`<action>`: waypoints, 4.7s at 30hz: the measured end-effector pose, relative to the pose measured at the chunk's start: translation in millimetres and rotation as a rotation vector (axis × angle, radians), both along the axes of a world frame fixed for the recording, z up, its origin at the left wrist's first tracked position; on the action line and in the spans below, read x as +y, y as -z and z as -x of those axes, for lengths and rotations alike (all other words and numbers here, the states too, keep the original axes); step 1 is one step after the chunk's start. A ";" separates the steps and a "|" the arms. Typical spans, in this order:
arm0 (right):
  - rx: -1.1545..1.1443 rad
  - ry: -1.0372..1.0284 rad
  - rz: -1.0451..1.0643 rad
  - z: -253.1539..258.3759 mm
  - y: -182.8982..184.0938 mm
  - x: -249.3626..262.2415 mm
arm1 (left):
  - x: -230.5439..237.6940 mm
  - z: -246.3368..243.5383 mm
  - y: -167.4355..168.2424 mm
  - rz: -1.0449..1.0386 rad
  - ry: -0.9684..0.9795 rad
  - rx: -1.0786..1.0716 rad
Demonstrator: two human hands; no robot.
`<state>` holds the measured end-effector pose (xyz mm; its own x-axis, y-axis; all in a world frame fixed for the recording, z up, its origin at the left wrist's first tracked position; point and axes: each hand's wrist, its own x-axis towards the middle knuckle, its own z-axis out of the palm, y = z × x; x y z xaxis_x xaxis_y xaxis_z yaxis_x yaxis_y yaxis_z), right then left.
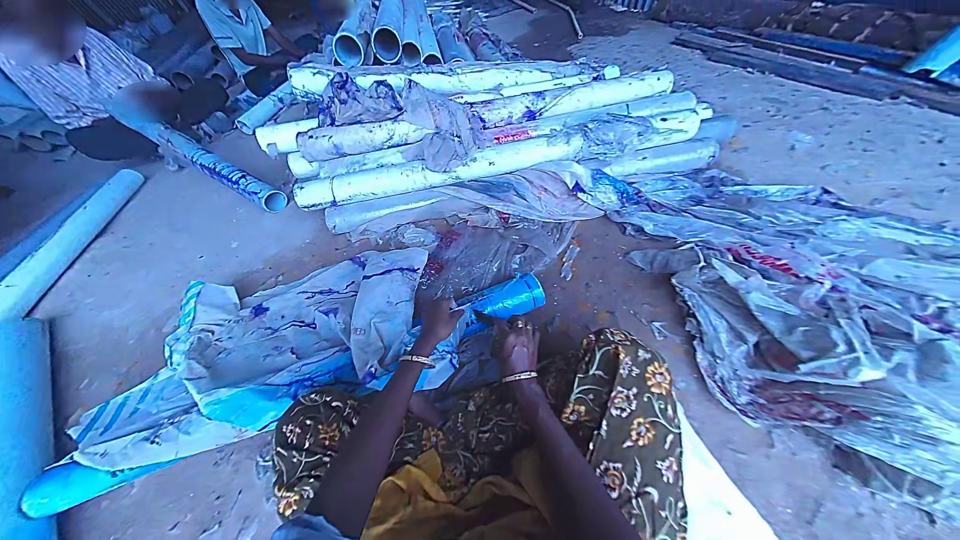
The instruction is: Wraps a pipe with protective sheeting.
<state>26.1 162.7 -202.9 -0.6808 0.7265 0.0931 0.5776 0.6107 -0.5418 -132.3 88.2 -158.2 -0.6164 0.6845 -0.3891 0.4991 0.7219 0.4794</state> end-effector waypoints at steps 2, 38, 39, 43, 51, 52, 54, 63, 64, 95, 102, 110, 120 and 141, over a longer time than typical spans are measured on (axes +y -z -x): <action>0.013 -0.009 -0.027 2.7 2.0 0.9 | -2.0 -1.9 1.2 -0.048 -0.002 -0.008; -0.461 -0.080 0.116 54.7 -41.0 -10.4 | -9.9 -15.7 13.7 -0.134 -0.055 -0.042; -0.462 -0.065 0.124 47.8 -38.3 -6.9 | -9.4 -15.7 13.0 -0.136 -0.064 -0.052; -0.459 0.010 0.129 31.1 -26.4 1.0 | -8.5 -15.8 12.0 -0.135 -0.076 -0.048; -0.479 -0.007 0.184 45.9 -43.0 10.4 | -10.8 -14.9 12.4 -0.135 -0.073 -0.081; -0.471 0.022 0.185 36.4 -44.1 13.0 | -10.8 -14.0 12.4 -0.140 -0.071 -0.076; -0.450 0.051 0.171 28.0 -46.0 16.2 | -10.2 -12.3 12.9 -0.161 -0.064 -0.055; -0.484 0.038 0.153 31.4 -46.0 23.0 | -16.9 -12.5 16.0 -0.196 -0.052 -0.103; -0.478 0.059 0.153 26.8 -46.8 21.8 | -16.7 -12.5 16.6 -0.199 -0.050 -0.092; -0.565 0.082 0.270 63.5 -72.5 73.5 | -19.3 -12.5 26.5 -0.263 -0.045 -0.039; -0.569 0.115 0.259 54.7 -69.2 81.5 | -19.8 -15.2 31.7 -0.258 0.001 0.024; -0.538 0.078 0.183 40.5 -70.0 85.0 | -24.4 -11.5 29.4 -0.274 -0.036 -0.012; -0.623 0.047 0.098 84.7 -56.8 100.9 | -22.3 -16.6 31.3 -0.272 -0.028 -0.044; 0.371 0.387 0.961 14.7 -60.3 54.0 | -23.8 -36.7 -12.7 0.003 -0.069 0.081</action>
